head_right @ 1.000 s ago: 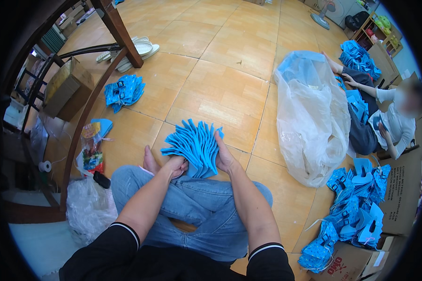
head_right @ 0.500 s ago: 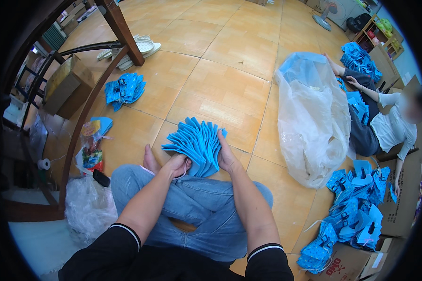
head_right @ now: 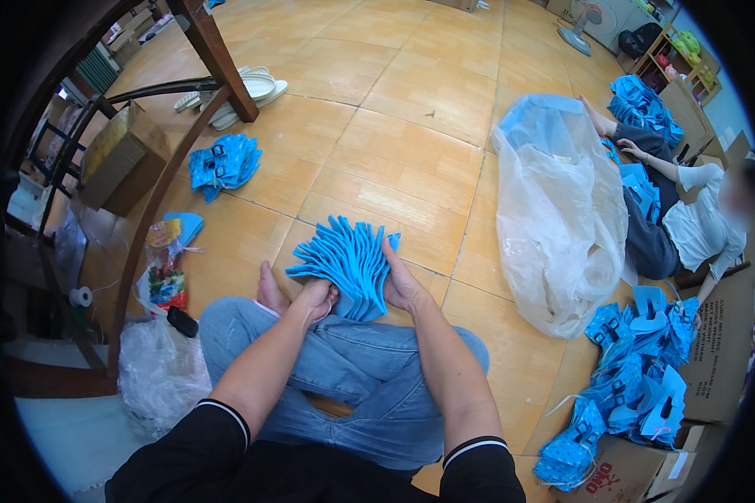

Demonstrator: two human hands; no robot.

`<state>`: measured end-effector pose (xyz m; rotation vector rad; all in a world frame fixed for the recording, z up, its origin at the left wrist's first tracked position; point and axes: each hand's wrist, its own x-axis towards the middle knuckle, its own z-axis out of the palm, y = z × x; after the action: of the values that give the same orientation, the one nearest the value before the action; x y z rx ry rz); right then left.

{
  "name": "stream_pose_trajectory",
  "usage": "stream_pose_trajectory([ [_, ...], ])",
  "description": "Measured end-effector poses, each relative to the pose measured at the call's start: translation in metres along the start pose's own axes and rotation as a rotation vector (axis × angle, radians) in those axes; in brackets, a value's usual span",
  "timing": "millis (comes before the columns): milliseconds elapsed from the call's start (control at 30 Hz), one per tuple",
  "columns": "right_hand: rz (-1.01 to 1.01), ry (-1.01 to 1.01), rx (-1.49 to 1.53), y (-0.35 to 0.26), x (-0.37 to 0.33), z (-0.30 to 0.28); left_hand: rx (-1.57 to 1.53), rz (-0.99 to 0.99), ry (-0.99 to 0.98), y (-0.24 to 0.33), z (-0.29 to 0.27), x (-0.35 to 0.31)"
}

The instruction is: The person sits on the floor and gathers a stack of blue fabric items, aligns them, and ties them into a bundle using a rubber band. They then place the bundle into a plastic bag and continue handling additional blue fabric pieces with buckles, stacking them on the floor.

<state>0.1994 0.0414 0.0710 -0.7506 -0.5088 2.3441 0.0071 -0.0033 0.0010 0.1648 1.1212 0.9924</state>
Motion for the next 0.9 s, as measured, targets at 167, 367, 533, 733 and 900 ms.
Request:
stream_pose_trajectory([
  [167, -0.004, -0.042, 0.040, -0.001, -0.002, 0.003, 0.037, 0.012, -0.052, 0.000, 0.001, 0.003],
  [367, -0.017, 0.008, 0.014, 0.003, 0.004, 0.001, 0.003, 0.064, 0.070, -0.002, 0.012, -0.003],
  [533, 0.006, 0.050, -0.021, 0.002, 0.004, -0.003, 0.049, 0.054, 0.035, -0.001, 0.012, -0.005],
  [733, -0.026, 0.096, -0.034, 0.002, 0.002, 0.001, 0.104, 0.019, -0.019, -0.002, 0.006, 0.000],
  [900, -0.052, 0.115, -0.050, 0.005, 0.003, 0.003, 0.040, 0.023, 0.022, -0.004, 0.004, 0.003],
])
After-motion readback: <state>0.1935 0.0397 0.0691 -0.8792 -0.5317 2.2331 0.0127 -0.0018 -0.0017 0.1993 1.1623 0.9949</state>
